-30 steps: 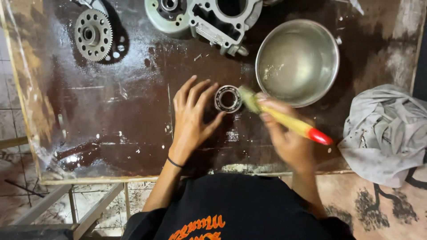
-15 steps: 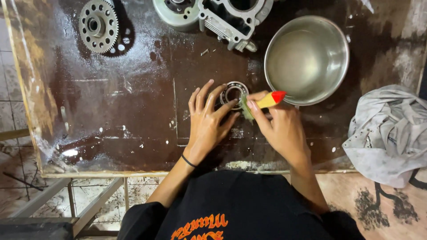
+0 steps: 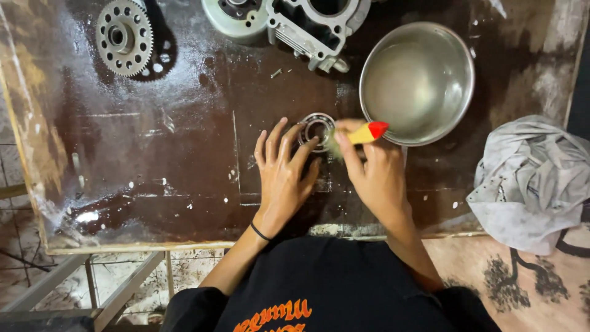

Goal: The person cleans a metal bearing using a brush and a liquid from a metal bowl. They scrub the bearing's inner and outer surfaces, repeatedly dipping the brush into the bowl to apply the liquid. Other disassembled mechanical parts are visible on the table.

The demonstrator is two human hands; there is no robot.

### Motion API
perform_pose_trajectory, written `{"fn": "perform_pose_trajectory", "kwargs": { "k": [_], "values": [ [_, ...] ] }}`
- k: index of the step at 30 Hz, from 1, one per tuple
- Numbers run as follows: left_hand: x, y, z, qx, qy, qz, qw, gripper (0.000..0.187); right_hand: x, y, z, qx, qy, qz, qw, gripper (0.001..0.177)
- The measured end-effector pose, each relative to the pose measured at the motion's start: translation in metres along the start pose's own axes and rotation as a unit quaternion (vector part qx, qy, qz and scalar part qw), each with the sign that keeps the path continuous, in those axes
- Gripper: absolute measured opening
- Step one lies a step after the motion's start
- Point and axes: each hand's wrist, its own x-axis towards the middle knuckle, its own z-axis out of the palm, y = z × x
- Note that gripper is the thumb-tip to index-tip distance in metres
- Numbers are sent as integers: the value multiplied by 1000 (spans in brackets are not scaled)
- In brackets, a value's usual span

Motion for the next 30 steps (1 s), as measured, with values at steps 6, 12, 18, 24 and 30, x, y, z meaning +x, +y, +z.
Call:
{"fn": "perform_pose_trajectory", "kwargs": {
  "k": [6, 12, 18, 24, 30],
  "values": [
    [3, -10, -2, 4, -3, -26, 1000, 62, -8, 2, -1, -32, -33, -15, 999, 18],
    [18, -22, -6, -52, -4, 15, 999, 98, 8, -5, 3, -49, -8, -13, 999, 19],
    [16, -25, -13, -55, -13, 12, 998, 97, -13, 1, 13, -33, -98, -55, 993, 23],
    [15, -25, -26, -64, -6, 31, 997, 94, -1, 16, 13, -143, -110, 79, 980, 24],
    [4, -36, -35, -107, -43, -18, 993, 87, -9, 7, 15, -82, -42, -72, 993, 17]
  ]
}}
